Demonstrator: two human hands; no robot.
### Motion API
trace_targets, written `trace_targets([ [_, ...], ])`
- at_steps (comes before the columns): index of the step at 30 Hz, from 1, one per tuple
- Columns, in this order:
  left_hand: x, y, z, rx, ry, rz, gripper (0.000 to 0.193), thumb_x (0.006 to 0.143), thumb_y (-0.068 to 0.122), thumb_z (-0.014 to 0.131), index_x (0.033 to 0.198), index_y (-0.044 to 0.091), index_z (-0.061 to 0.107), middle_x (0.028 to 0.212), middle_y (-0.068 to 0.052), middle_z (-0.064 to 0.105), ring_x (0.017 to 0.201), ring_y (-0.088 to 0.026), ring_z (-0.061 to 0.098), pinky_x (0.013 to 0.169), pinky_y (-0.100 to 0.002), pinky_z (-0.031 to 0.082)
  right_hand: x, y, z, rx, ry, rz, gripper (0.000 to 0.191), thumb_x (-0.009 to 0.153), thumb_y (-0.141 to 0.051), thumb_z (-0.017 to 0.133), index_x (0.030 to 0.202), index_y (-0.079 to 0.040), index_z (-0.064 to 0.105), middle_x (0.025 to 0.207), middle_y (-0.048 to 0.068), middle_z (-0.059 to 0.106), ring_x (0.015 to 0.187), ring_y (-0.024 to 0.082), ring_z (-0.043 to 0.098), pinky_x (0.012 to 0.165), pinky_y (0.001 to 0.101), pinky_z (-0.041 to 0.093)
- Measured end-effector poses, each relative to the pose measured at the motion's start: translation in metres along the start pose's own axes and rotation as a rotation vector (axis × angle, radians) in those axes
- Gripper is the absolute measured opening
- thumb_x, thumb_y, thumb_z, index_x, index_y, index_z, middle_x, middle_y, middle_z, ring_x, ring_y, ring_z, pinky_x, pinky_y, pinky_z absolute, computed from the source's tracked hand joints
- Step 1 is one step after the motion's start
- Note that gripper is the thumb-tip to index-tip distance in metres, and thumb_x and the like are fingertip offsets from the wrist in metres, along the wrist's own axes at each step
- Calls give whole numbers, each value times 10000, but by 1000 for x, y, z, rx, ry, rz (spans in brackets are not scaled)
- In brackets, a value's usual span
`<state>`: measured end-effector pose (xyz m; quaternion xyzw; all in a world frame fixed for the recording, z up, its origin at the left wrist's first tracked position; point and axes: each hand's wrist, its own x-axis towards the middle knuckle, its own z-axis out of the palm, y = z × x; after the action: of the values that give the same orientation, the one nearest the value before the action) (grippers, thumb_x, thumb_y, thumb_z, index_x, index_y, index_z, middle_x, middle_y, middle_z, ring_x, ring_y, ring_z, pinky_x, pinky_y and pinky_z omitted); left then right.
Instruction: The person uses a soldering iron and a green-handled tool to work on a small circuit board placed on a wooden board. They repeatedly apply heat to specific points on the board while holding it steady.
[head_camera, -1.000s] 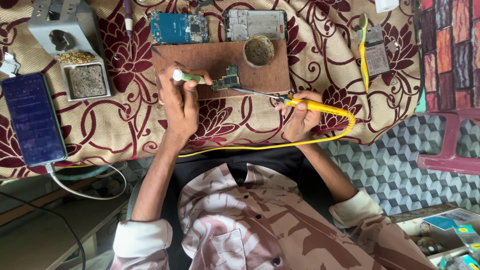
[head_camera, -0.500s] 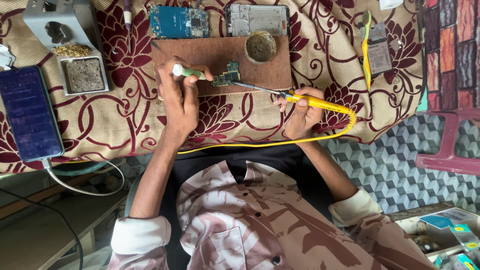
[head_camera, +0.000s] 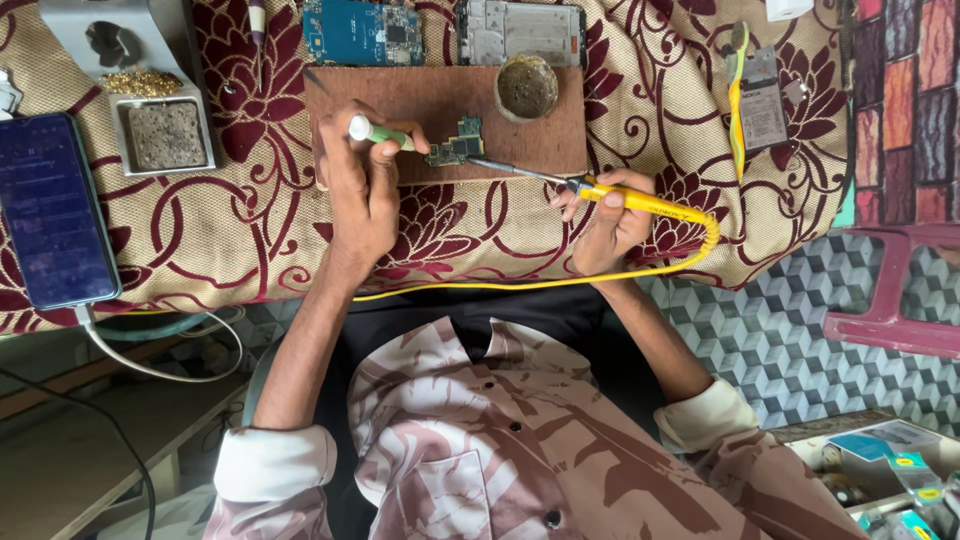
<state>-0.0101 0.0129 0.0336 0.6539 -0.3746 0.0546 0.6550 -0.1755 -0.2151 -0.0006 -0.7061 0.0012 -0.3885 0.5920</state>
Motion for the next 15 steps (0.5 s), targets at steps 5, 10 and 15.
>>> trace_targets([
  [5, 0, -1, 0, 61, 3, -10, 156, 1211, 157, 413, 1235, 12, 360, 957, -180, 731, 827, -187, 720, 756, -293, 539, 0, 2, 1, 24, 36, 15, 330, 1173, -346, 423, 1186, -17, 419, 820, 140, 561, 658, 177, 589, 680, 338, 598],
  [10, 2, -2, 1, -3, 8, -3, 175, 1222, 182, 416, 1238, 16, 363, 978, -181, 722, 844, -185, 720, 741, -280, 552, 0, 3, 0, 29, 32, 14, 336, 1174, -356, 422, 1188, -21, 418, 810, 134, 574, 659, 175, 588, 681, 325, 590],
  [15, 2, 1, 0, 17, 8, -34, 178, 1219, 180, 428, 1240, 13, 371, 979, -174, 733, 814, -171, 704, 710, -260, 525, -2, 4, 1, 11, 60, 24, 348, 1165, -364, 431, 1180, -16, 425, 792, 119, 528, 640, 160, 578, 639, 299, 572],
])
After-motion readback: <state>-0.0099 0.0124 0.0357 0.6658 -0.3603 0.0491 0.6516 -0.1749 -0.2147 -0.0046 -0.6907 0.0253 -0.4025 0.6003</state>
